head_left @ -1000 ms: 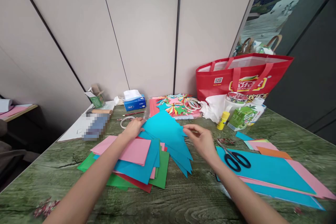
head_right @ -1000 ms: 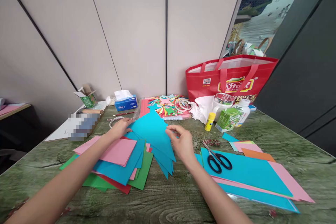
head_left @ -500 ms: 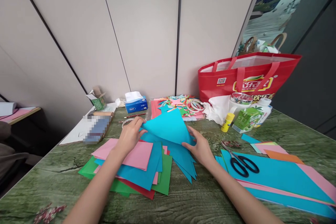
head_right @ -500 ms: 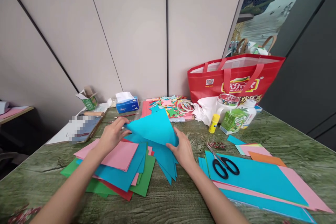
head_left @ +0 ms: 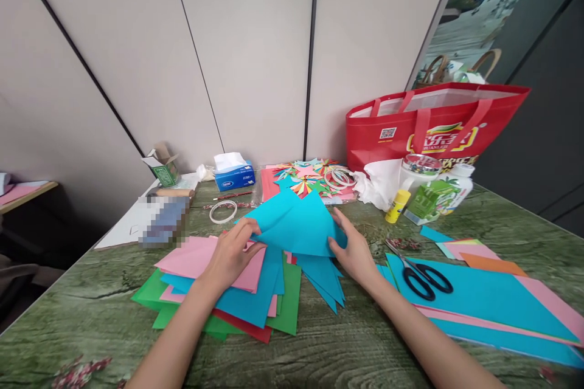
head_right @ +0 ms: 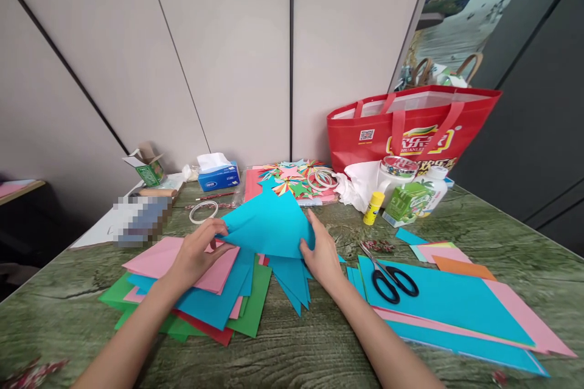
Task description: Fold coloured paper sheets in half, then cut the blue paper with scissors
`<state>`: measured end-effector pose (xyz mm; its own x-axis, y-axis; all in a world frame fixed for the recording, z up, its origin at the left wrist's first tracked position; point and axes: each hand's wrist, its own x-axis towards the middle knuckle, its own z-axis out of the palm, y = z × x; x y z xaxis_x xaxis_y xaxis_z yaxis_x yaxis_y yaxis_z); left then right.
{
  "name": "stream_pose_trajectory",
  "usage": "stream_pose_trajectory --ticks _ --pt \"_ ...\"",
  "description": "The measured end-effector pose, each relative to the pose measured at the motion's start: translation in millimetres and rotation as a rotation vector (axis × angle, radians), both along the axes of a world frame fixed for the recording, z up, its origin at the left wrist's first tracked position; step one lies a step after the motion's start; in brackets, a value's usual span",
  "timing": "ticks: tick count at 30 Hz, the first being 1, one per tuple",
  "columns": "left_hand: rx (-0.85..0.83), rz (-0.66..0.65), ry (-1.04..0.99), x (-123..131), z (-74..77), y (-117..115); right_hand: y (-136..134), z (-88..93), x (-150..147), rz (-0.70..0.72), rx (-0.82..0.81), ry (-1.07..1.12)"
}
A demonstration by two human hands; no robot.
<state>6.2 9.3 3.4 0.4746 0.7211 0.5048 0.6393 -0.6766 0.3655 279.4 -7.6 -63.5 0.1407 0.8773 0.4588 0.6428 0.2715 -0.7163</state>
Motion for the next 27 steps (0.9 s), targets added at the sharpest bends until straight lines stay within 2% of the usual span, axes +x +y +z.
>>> stream_pose_trajectory --ticks 2,8,11,14,17,20,24,27 --pt "0.001 -0.013 -0.018 1.5 -0.1 -2.2 -2.2 3.4 -1.6 -0.029 0.011 -0.001" --pt "0.006 -0.027 -0.183 2.5 -3.5 0.7 -7.5 19.0 -1.2 -0.100 0.184 0.007" --pt "-0.020 -0.006 -0.240 4.1 -2.9 1.3 -7.6 22.9 1.6 -0.123 0.206 0.077" --pt "-0.074 0.014 -0.323 6.1 1.0 0.3 -8.4 26.5 3.6 -0.087 0.247 0.221" --pt "-0.170 -0.005 -0.513 6.6 5.6 0.6 -11.6 31.7 2.8 -0.017 0.306 0.416" --pt "-0.343 -0.109 -0.691 5.3 6.7 3.6 -15.9 37.0 -0.9 0.022 0.370 0.517" --pt "-0.524 -0.262 -0.721 5.0 -2.0 8.4 -20.8 43.5 -7.3 0.085 0.449 0.519" --pt "-0.599 -0.250 -0.738 8.3 -10.6 9.3 -25.4 49.7 -11.3 0.150 0.532 0.476"
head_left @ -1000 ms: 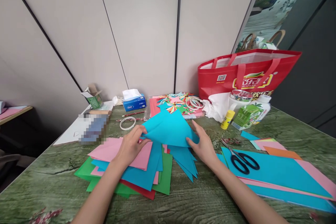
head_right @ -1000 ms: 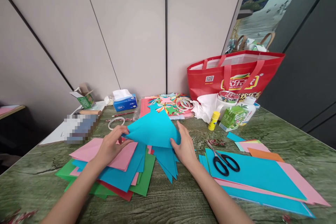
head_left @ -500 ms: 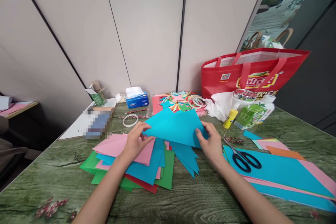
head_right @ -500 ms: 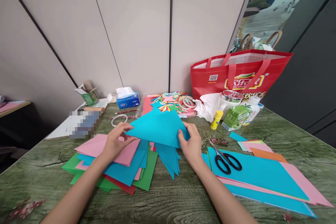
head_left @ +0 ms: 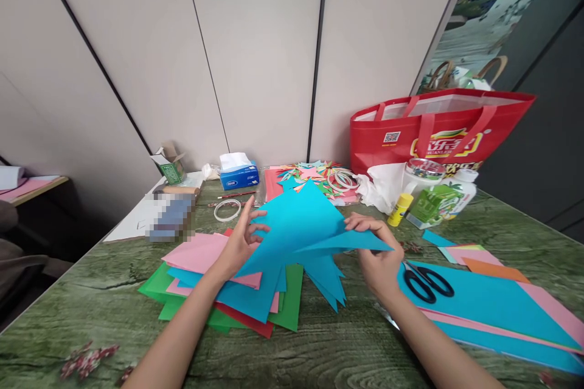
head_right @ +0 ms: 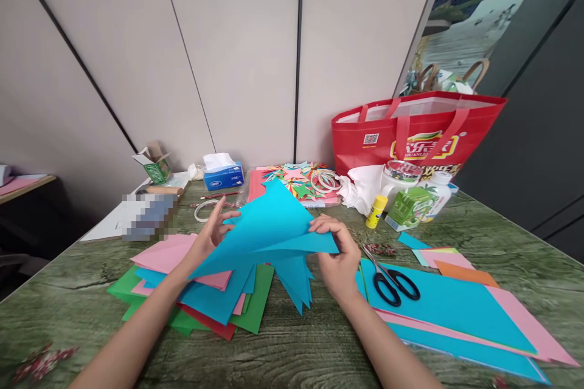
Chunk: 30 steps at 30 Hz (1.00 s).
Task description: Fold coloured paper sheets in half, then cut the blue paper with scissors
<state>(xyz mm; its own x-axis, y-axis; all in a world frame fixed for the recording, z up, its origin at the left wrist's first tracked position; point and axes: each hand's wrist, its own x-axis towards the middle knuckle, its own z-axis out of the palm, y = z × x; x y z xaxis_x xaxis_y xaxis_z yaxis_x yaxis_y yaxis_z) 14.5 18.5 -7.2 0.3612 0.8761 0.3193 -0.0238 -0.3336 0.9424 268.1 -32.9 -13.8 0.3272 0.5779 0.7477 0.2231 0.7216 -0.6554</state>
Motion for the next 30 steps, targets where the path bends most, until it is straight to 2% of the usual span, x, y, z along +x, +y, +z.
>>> stream_pose_trajectory --ticks 3,6,10,13,17,22,25,30 --pt "-0.093 0.000 0.024 4.9 -0.4 -4.0 -5.0 4.8 -2.6 0.021 0.066 -0.048" --pt "-0.114 -0.090 0.060 8.2 7.8 -12.2 -7.7 5.3 -3.7 0.034 0.075 -0.086" --pt "0.040 -0.161 0.144 6.0 20.5 -23.3 -6.2 2.4 -4.3 0.014 0.043 -0.131" --pt "0.108 -0.232 0.336 0.4 25.3 -26.9 -4.0 0.5 -3.9 0.000 0.029 -0.113" --pt "0.105 -0.300 0.548 -3.4 21.5 -24.2 -2.7 -0.7 -3.3 0.036 0.022 -0.091" --pt "0.137 -0.321 0.561 1.9 7.8 -21.1 -3.6 3.3 -5.4 0.078 0.030 -0.034" --pt "0.134 -0.256 0.483 4.2 3.0 -20.7 -5.4 7.0 -5.6 0.063 0.032 -0.037" --pt "0.250 0.044 0.273 -1.9 10.2 -14.8 -4.9 4.9 4.1 0.046 -0.031 -0.050"
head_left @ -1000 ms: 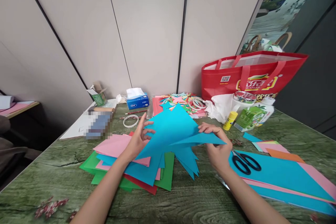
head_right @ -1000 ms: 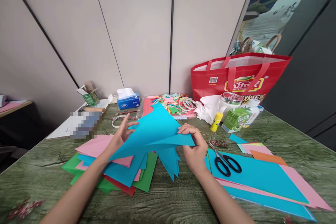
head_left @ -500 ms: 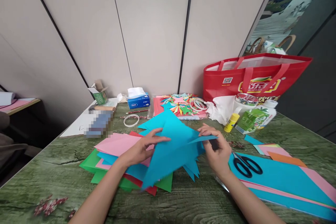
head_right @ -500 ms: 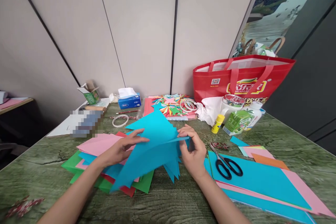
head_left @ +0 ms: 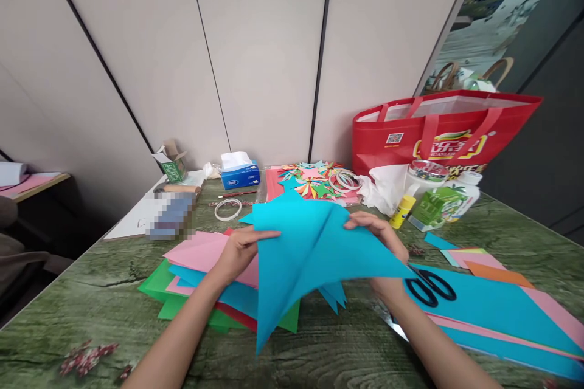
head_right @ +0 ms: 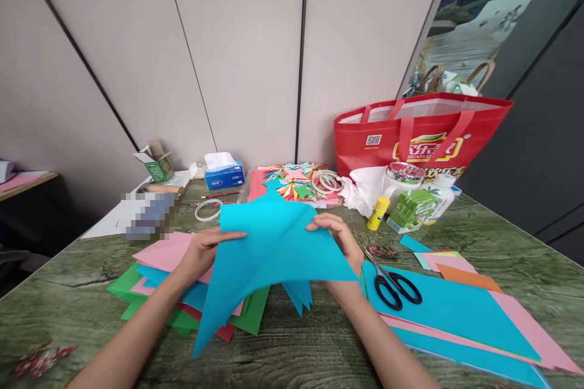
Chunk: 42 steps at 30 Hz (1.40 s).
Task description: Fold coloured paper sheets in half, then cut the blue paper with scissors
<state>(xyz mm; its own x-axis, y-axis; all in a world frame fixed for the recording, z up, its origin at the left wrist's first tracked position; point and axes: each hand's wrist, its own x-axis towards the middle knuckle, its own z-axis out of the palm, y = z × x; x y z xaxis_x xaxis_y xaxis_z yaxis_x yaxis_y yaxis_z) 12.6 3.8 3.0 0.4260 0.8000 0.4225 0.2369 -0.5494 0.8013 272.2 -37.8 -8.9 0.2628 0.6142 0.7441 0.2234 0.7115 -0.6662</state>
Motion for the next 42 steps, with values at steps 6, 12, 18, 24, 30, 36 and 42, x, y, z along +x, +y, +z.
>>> stream_pose_trajectory --ticks 6,12,18,24,30,36,42 --pt "0.091 0.059 -0.079 -8.0 13.3 3.4 8.3 -0.8 13.7 0.120 -0.079 -0.248" --pt "0.053 0.018 -0.007 -7.9 10.4 4.1 12.3 4.4 24.6 0.125 -0.111 -0.418" --pt "0.010 0.044 -0.044 -8.2 10.9 4.6 16.7 -5.6 26.8 0.364 -0.378 -0.182" --pt "-0.090 -0.099 0.118 0.0 10.9 -1.3 18.0 -15.7 19.7 0.295 -0.385 0.049" --pt "-0.212 -0.173 0.044 0.9 9.9 -1.9 13.3 -7.8 24.7 0.310 -0.355 -0.164" --pt "-0.236 -0.095 0.009 -10.1 13.7 6.0 15.4 -6.8 25.4 0.301 -0.300 -0.231" --pt "-0.228 0.139 -0.090 -11.0 7.0 11.2 16.7 -12.1 16.5 0.126 -0.480 -0.137"
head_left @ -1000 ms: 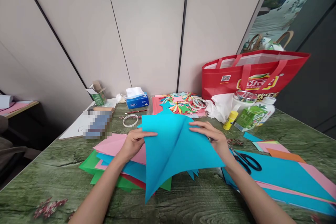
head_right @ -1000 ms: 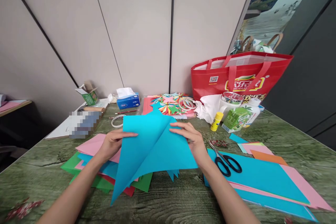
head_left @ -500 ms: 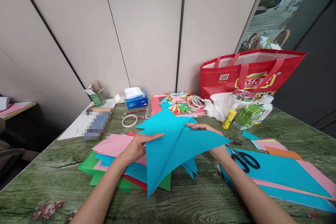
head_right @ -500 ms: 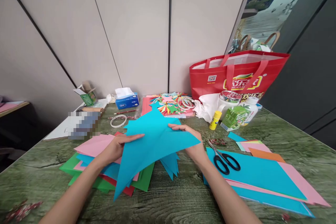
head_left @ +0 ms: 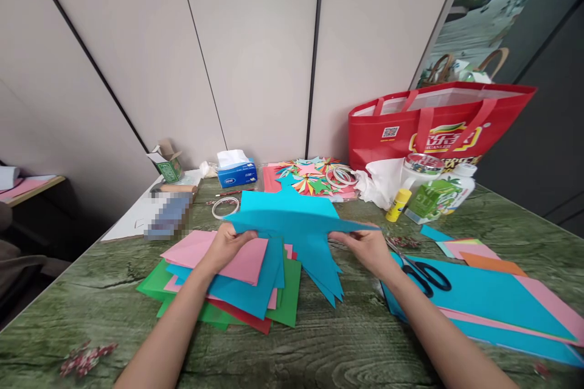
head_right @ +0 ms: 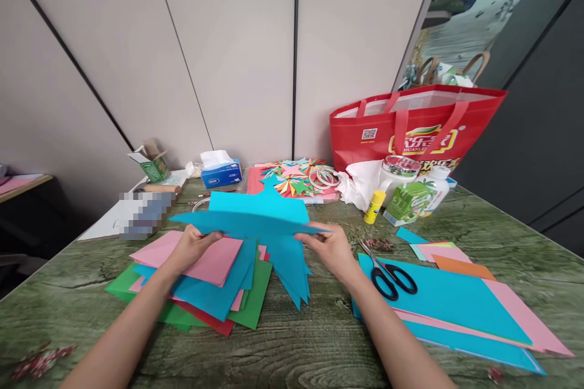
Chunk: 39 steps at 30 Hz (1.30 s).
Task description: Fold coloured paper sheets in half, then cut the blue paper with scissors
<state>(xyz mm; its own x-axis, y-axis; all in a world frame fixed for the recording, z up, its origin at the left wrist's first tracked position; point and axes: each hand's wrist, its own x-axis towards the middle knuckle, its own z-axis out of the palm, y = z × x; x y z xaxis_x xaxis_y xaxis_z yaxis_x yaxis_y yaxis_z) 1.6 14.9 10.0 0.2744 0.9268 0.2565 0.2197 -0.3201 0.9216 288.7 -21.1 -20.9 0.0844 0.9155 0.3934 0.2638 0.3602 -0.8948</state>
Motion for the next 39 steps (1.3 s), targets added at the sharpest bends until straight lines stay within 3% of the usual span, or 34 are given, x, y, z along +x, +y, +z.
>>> stream_pose_trajectory --ticks 2,6,12,15,19,22,29,39 --pt "0.002 0.031 -0.041 4.0 -5.8 -1.1 1.8 -4.8 -4.9 -0.049 -0.056 0.103" --pt "-0.109 0.068 -0.237 16.2 -12.5 -5.5 5.1 -10.8 -16.0 0.010 -0.022 0.417" --pt "-0.224 0.209 -0.470 29.7 -8.7 -8.6 1.4 -7.7 -23.0 0.117 -0.091 0.508" --pt "-0.201 0.223 -0.410 30.1 -10.3 -8.3 0.4 -8.6 -20.8 0.152 -0.202 0.529" --pt "-0.173 0.135 -0.252 28.3 -10.0 -10.1 2.2 -13.5 -16.6 -0.056 -0.273 0.627" --pt "-0.159 0.077 -0.153 27.8 -7.9 -12.0 2.3 -14.4 -16.1 -0.159 -0.248 0.571" --pt "-0.092 0.237 -0.170 26.1 -11.9 -10.2 -3.0 -11.3 -19.7 -0.205 -0.179 0.340" --pt "-0.150 0.136 -0.180 23.2 -8.0 -5.5 4.7 -10.6 -10.1 -0.220 -0.220 0.527"
